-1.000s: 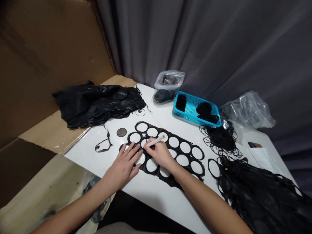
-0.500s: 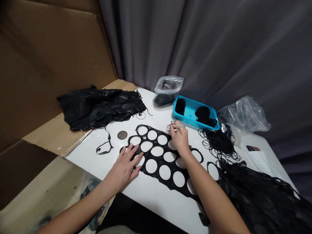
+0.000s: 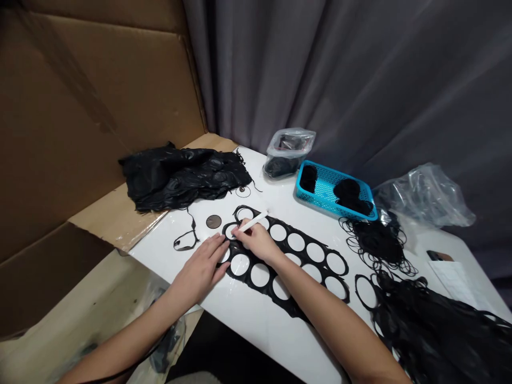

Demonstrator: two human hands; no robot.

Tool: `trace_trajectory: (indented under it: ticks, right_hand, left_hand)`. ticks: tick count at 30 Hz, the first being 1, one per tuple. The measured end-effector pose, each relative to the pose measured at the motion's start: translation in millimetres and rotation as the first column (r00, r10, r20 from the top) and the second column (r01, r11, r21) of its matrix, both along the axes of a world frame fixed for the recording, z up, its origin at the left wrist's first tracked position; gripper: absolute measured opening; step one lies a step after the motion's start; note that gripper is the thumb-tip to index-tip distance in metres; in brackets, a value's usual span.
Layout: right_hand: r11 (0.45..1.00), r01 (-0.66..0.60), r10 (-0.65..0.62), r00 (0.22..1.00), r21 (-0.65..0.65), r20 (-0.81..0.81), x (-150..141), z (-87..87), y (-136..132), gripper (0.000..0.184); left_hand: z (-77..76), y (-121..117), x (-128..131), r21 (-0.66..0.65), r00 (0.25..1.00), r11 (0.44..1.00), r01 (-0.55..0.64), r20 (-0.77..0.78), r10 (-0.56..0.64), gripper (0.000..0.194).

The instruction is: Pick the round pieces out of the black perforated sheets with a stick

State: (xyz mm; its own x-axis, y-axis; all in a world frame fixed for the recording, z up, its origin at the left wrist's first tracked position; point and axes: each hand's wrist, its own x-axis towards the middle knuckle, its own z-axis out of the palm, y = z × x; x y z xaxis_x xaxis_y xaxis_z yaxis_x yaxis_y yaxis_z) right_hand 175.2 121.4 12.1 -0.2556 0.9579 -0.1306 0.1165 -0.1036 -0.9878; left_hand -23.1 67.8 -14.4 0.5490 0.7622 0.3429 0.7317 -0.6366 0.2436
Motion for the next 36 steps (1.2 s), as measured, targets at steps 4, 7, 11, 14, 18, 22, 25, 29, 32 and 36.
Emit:
trace_trajectory:
  ticks: [4,7,11,14,18,22,25,29,32,36]
  right_hand:
    - [0.982,-0.057,0.002,0.955,0.177,0.297,-5,-1.4,-6,0.018]
    - [0.975,-0.066,-0.010,0.941,0.211,0.339,-7,-0.1,-6,0.018]
    - [0.976,-0.072,-0.003,0.940,0.206,0.340,-7,-0.6,-5,0.017]
    - [0.980,-0.065,0.000,0.944,0.188,0.330,-7,-2.0,-5,0.017]
    - [0.981,-0.069,0.005,0.941,0.179,0.337,-6,-1.9,-4,0.016]
    - [0.956,-0.111,0.002,0.927,0.270,0.375,-7,-1.8,-6,0.016]
    - [0.887,-0.182,-0.023,0.901,0.425,0.434,-13,-5.3,-15,0.018]
    - [0.739,-0.400,-0.059,0.764,0.543,0.642,-13,-9.2,-15,0.016]
    - [0.747,-0.295,-0.255,0.701,0.596,0.666,10,-1.4,12,0.015]
    - [0.789,0.273,-0.540,0.735,0.550,0.410,49,17.1,53,0.018]
  left_hand:
    - [-1.4,-1,0,-0.012,1.000,1.000,-0.013,0.004,0.013,0.043]
    - [-1.6,-2,1,-0.012,1.000,1.000,-0.016,0.006,0.017,0.043]
    - [-0.1,-2,2,0.004,1.000,1.000,-0.014,-0.027,0.014,0.042]
    - [1.1,-2,2,0.030,0.998,0.999,-0.016,-0.064,0.018,0.041]
    - [1.7,-2,2,0.054,0.996,0.998,-0.016,-0.086,0.020,0.042]
    - [1.8,-2,2,0.051,0.996,0.999,-0.014,-0.086,0.018,0.042]
    - [2.2,-2,3,0.039,0.996,0.999,-0.011,-0.084,0.014,0.043]
    - [2.9,-2,3,0.029,0.995,1.000,-0.001,-0.096,0.004,0.042]
    - [1.8,-2,4,0.038,0.994,0.999,-0.004,-0.105,0.008,0.041]
    - [1.5,-1,4,0.065,0.997,0.998,-0.011,-0.079,0.016,0.040]
